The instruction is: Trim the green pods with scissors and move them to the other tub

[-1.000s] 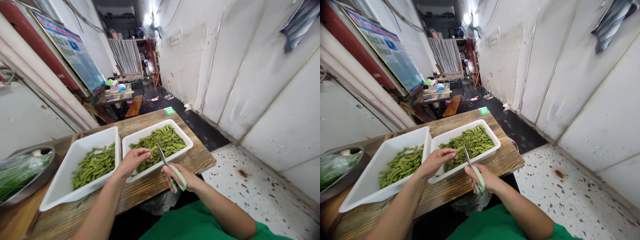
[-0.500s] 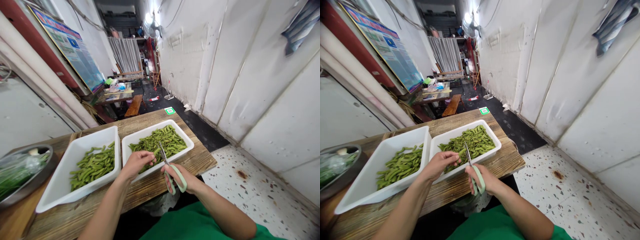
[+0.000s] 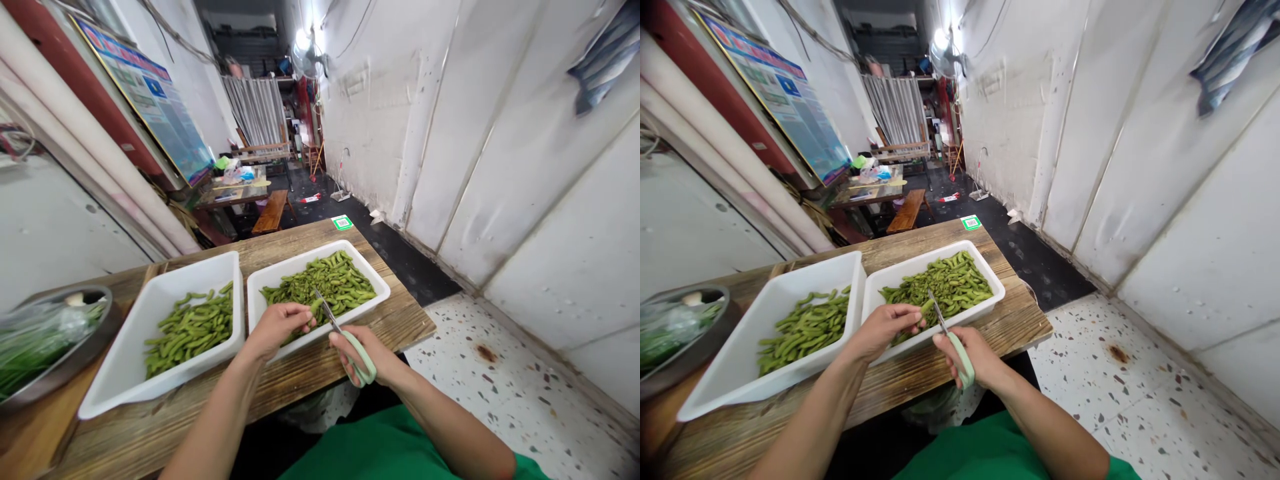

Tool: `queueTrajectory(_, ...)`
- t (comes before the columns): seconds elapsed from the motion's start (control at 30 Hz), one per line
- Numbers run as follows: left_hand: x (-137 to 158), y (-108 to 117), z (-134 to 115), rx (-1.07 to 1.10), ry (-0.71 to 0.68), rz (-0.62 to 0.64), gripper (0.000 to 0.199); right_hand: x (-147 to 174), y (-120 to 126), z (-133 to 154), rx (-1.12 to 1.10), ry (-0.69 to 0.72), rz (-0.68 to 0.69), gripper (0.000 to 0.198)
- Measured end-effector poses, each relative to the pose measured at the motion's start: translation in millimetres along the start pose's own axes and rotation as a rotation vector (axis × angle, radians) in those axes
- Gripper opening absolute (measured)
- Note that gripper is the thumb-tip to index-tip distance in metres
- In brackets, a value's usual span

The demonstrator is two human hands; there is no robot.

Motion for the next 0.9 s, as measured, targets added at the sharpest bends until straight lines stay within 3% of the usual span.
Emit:
queueTrajectory(0.13,-3.6,-2.0,5.8,0.233,0.078,-0.101,0.023,-0.2,-3.3,-1.9,-0.09,0.001,0.05,0.052)
queueTrajectory(0.23,-4.7,-4.7,6.0,0.398,0.047,-0.182,0.027,0.1,-5.3,-4.3,-0.161,0.006,0.096,0.053)
queueTrajectory(0.33,-4.2,-9.0,5.6,0.458,0.014,-0.251,0.029,0.7,-7.2,-4.0,-0.167,0.003,0.13,0.054)
queueTrajectory(0.47,-1.9,-15.3,6.6,0.454,0.045,-0.225,0.029,1.6,-9.0,0.2,-0.156,0.012,0.122,0.055)
queueTrajectory(0.77,-1.3,-20.8,4.3,0.283,0.035,-0.221,0.028,0.3,-8.4,0.5,-0.057,0.014,0.048,0.055)
queueTrajectory(0.83,2.9,-6.8,4.8,0.123,-0.021,-0.341,0.026,0.3,-6.7,-1.0,-0.066,-0.008,0.037,0.054)
queueTrajectory(0.9,13.4,19.3,5.9,-0.189,-0.094,-0.597,0.025,0.3,-4.4,-2.7,-0.09,-0.012,0.049,0.052)
Point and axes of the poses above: each hand's wrist, its own x-axis away from the middle knuckle, its own y-axis out of the back of the hand, z = x × y, the point moved 1 cm from there along -x, towards the middle knuckle, and after that the axes turned 7 degrees about -x, right-handed, at the moved point
